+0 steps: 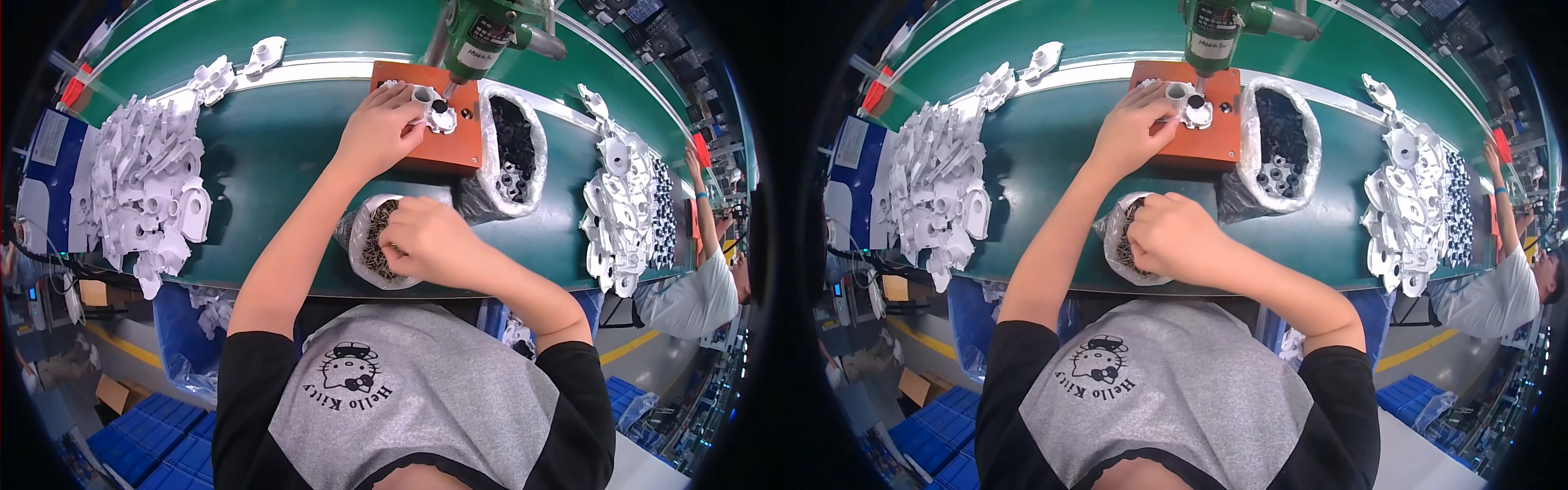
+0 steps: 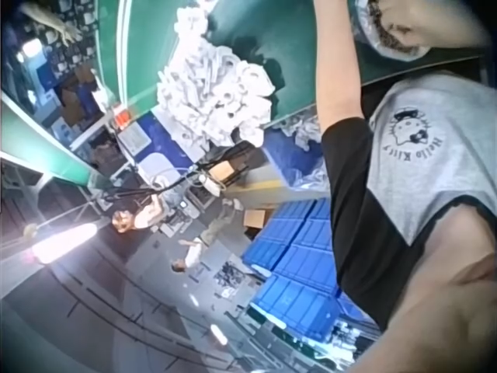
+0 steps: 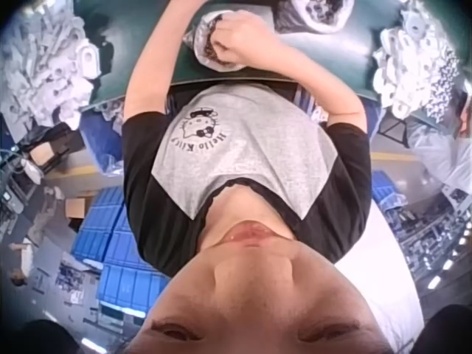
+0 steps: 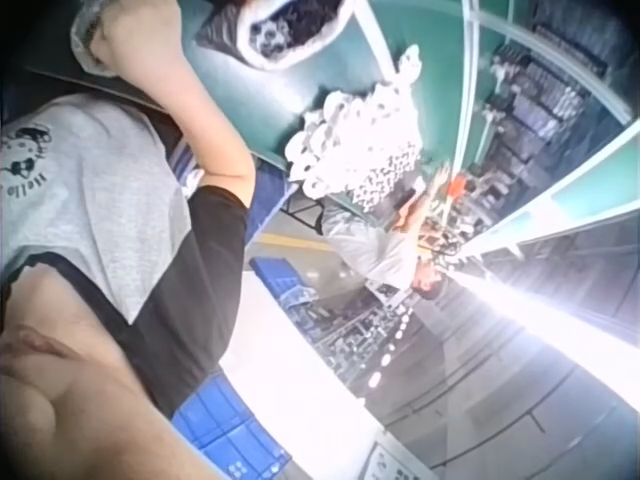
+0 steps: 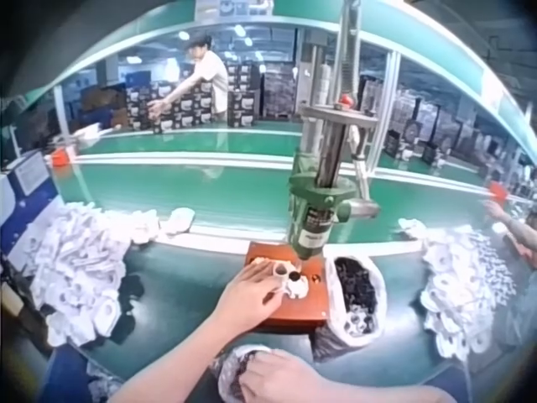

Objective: Assembling small metal pins into white plastic housing components using a manual press station.

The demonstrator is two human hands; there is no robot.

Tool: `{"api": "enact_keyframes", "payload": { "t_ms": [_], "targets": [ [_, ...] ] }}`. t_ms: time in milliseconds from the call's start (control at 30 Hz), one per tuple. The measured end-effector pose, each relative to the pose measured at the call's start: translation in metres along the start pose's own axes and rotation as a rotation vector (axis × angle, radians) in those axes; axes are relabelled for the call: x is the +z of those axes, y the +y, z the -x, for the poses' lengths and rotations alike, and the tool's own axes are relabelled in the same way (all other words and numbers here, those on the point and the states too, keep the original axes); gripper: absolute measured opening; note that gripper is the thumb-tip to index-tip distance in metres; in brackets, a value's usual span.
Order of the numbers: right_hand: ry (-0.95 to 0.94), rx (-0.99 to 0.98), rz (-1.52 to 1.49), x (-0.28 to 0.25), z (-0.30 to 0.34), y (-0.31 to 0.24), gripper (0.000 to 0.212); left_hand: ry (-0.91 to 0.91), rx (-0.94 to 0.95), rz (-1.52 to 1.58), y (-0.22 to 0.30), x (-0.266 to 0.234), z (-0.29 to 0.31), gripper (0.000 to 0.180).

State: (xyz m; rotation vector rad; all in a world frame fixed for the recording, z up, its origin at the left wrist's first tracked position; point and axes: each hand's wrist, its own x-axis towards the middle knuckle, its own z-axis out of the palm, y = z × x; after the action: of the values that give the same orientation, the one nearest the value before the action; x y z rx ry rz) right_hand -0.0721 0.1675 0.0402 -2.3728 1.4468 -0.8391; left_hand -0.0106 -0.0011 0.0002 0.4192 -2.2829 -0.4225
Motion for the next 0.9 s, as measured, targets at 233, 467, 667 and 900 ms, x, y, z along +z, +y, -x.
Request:
{"api": "enact_keyframes", "payload": {
  "t_ms": [233, 467, 667, 900],
  "targets": [
    [0.136, 0.533, -0.22, -0.072, -0.013, 0.062, 0.016, 0.049, 0.034, -0.038, -0.002, -0.001, 0.002, 0.016],
    [0.288, 0.711, -0.177, -0.068, -0.03, 0.126, 0.023, 0.006, -0.002, -0.023, -0.001, -0.002, 0.001, 0.015],
    [0.279, 0.726, -0.293, -0.065, -0.03, 0.149, 0.017, 0.003, -0.017, -0.006, 0.002, -0.004, 0.001, 0.015],
    [0.207, 0.744, -0.334, -0.074, -0.036, 0.146, 0.017, 0.0, -0.019, 0.0, 0.002, -0.003, 0.0, 0.015]
  ]
}}
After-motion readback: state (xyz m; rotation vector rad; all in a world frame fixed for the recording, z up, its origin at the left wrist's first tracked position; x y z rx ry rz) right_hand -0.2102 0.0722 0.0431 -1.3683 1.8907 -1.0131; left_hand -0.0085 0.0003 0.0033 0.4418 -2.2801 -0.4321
